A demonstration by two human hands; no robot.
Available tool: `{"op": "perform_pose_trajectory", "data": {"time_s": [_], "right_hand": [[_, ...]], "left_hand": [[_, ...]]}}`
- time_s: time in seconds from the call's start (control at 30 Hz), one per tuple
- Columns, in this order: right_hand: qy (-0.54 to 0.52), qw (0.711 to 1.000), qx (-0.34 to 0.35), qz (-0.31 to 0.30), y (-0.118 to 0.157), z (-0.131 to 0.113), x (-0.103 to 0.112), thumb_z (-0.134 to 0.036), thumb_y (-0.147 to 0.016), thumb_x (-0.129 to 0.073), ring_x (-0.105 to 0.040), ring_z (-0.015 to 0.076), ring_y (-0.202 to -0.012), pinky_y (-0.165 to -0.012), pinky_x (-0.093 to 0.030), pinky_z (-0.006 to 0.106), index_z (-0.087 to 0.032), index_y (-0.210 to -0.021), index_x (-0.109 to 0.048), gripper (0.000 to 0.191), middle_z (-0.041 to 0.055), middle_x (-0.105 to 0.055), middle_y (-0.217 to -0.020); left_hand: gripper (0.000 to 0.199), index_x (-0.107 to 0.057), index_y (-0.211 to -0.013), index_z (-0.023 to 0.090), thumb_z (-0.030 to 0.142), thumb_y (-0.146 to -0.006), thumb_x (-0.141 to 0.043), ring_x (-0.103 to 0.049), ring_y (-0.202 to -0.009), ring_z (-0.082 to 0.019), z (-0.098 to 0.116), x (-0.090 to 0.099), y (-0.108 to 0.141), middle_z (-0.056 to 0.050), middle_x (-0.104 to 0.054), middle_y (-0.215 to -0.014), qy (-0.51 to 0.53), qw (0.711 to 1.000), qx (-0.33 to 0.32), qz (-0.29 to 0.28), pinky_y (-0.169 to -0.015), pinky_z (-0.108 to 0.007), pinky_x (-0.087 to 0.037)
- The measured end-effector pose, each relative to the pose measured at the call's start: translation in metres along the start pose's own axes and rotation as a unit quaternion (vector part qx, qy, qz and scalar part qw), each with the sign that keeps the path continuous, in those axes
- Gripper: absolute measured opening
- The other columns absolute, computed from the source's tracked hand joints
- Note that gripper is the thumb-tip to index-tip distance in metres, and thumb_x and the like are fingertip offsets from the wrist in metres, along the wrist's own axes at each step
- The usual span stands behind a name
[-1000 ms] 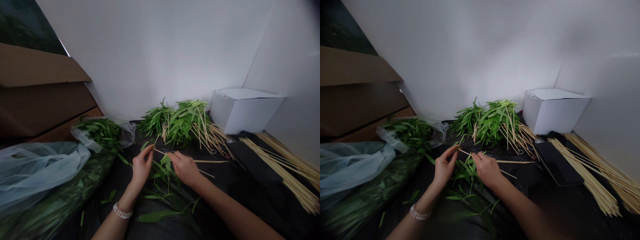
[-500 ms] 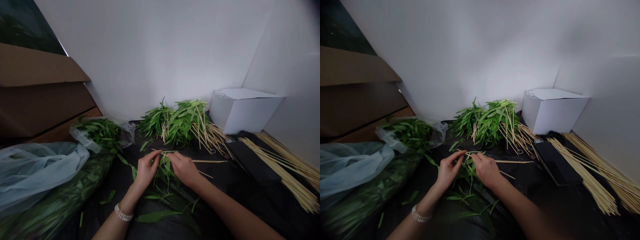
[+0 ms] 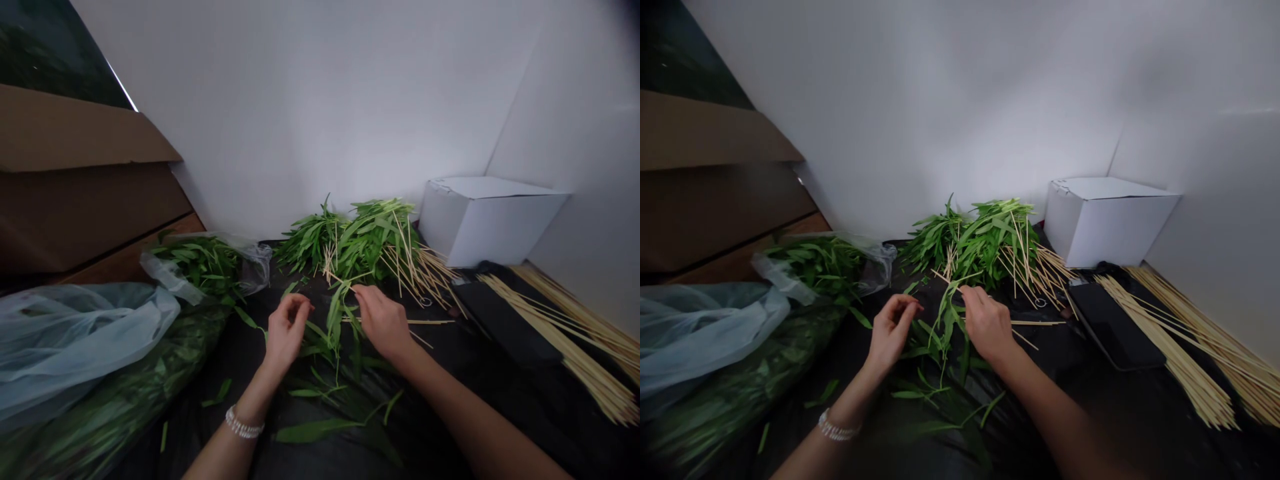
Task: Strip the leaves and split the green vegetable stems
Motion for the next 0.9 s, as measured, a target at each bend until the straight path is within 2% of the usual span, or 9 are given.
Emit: {"op": "perform_pose_trajectory", "data": {"time_s": [0.1, 0.17, 0.23, 0.33, 0.5, 0.6, 0.7, 0.8, 0.9], "right_hand": [[-0.002, 0.999, -0.018, 0.031, -0.004, 0.005, 0.006, -0.021, -0.099, -0.035, -0.065, 0.0161, -0.086, -0.076, -0.047, 0.024, -0.016, -0.109, -0.062, 0.030, 0.0084, -0.069, -0.093], [-0.002, 0.999, -0.024, 0.045, -0.005, 0.007, 0.007, -0.021, -0.099, -0.035, -0.066, 0.0164, -0.086, -0.077, -0.047, 0.024, -0.016, -0.109, -0.062, 0.029, 0.0084, -0.069, -0.094], [-0.001, 0.999, -0.023, 0.047, -0.005, 0.008, 0.008, -0.022, -0.099, -0.036, -0.066, 0.0167, -0.087, -0.077, -0.047, 0.024, -0.015, -0.109, -0.062, 0.029, 0.0084, -0.069, -0.094], [0.005, 0.999, -0.021, 0.034, -0.005, 0.008, 0.006, -0.021, -0.099, -0.036, -0.066, 0.0167, -0.087, -0.077, -0.048, 0.024, -0.016, -0.109, -0.063, 0.029, 0.0082, -0.069, -0.094], [0.003, 1.000, -0.018, 0.022, -0.004, 0.006, 0.005, -0.020, -0.099, -0.035, -0.066, 0.0163, -0.086, -0.077, -0.048, 0.024, -0.016, -0.110, -0.063, 0.030, 0.0082, -0.069, -0.093], [0.000, 1.000, -0.015, 0.022, -0.003, 0.007, 0.004, -0.020, -0.098, -0.036, -0.066, 0.0164, -0.086, -0.078, -0.048, 0.024, -0.016, -0.110, -0.062, 0.029, 0.0084, -0.069, -0.094], [-0.004, 1.000, -0.015, 0.021, -0.003, 0.008, 0.004, -0.020, -0.098, -0.036, -0.066, 0.0168, -0.087, -0.079, -0.049, 0.025, -0.016, -0.110, -0.063, 0.030, 0.0090, -0.069, -0.094], [-0.008, 0.999, -0.018, 0.027, -0.003, 0.009, 0.003, -0.021, -0.098, -0.035, -0.066, 0.0167, -0.087, -0.078, -0.050, 0.025, -0.016, -0.111, -0.063, 0.031, 0.0091, -0.069, -0.095], [-0.016, 0.999, -0.015, 0.038, -0.003, 0.009, 0.004, -0.021, -0.098, -0.036, -0.066, 0.0166, -0.088, -0.077, -0.050, 0.025, -0.017, -0.111, -0.063, 0.030, 0.0087, -0.069, -0.096]], "left_hand": [[0.020, -0.066, -0.075, 0.017, 0.037, -0.079, -0.065, -0.054, -0.061, -0.013, 0.005, -0.006, 0.002, -0.001, -0.061, -0.068, 0.008, 0.985, 0.031, -0.172, -0.058, -0.023, -0.042], [0.019, -0.071, -0.077, 0.017, 0.035, -0.075, -0.069, -0.052, -0.062, -0.012, 0.008, -0.009, 0.007, -0.001, -0.059, -0.070, 0.017, 0.946, 0.035, -0.322, -0.057, -0.022, -0.040], [0.019, -0.075, -0.081, 0.018, 0.034, -0.073, -0.072, -0.052, -0.065, -0.012, 0.011, -0.010, 0.013, -0.002, -0.059, -0.073, 0.015, 0.898, 0.024, -0.440, -0.058, -0.022, -0.040], [0.019, -0.076, -0.077, 0.019, 0.035, -0.068, -0.077, -0.052, -0.067, -0.012, 0.009, -0.008, 0.017, 0.000, -0.056, -0.070, -0.004, 0.858, 0.009, -0.513, -0.058, -0.021, -0.039], [0.023, -0.071, -0.066, 0.018, 0.036, -0.057, -0.084, -0.050, -0.063, -0.011, 0.003, -0.008, 0.018, 0.002, -0.055, -0.064, -0.084, 0.854, -0.029, -0.513, -0.054, -0.020, -0.037], [0.013, -0.072, -0.066, 0.019, 0.025, -0.060, -0.081, -0.052, -0.064, -0.011, 0.004, -0.011, 0.020, 0.002, -0.058, -0.065, -0.112, 0.848, -0.054, -0.515, -0.057, -0.020, -0.038], [0.004, -0.071, -0.067, 0.018, 0.019, -0.064, -0.075, -0.053, -0.063, -0.011, 0.006, -0.013, 0.021, 0.002, -0.059, -0.066, -0.082, 0.858, -0.032, -0.507, -0.058, -0.020, -0.039], [0.013, -0.070, -0.070, 0.017, 0.029, -0.071, -0.073, -0.053, -0.061, -0.010, 0.003, -0.011, 0.013, 0.000, -0.061, -0.067, -0.002, 0.904, 0.042, -0.426, -0.056, -0.020, -0.040], [0.023, -0.066, -0.072, 0.016, 0.038, -0.071, -0.074, -0.055, -0.060, -0.011, -0.005, -0.004, 0.000, 0.000, -0.063, -0.066, 0.089, 0.954, 0.111, -0.264, -0.057, -0.022, -0.044]]}}
Point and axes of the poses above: each hand's wrist, its own y-axis away from the middle knuckle, its own x-axis out of the back of the hand, z = x × y, the point moved 2 cm from there along -y, towards the middle knuckle
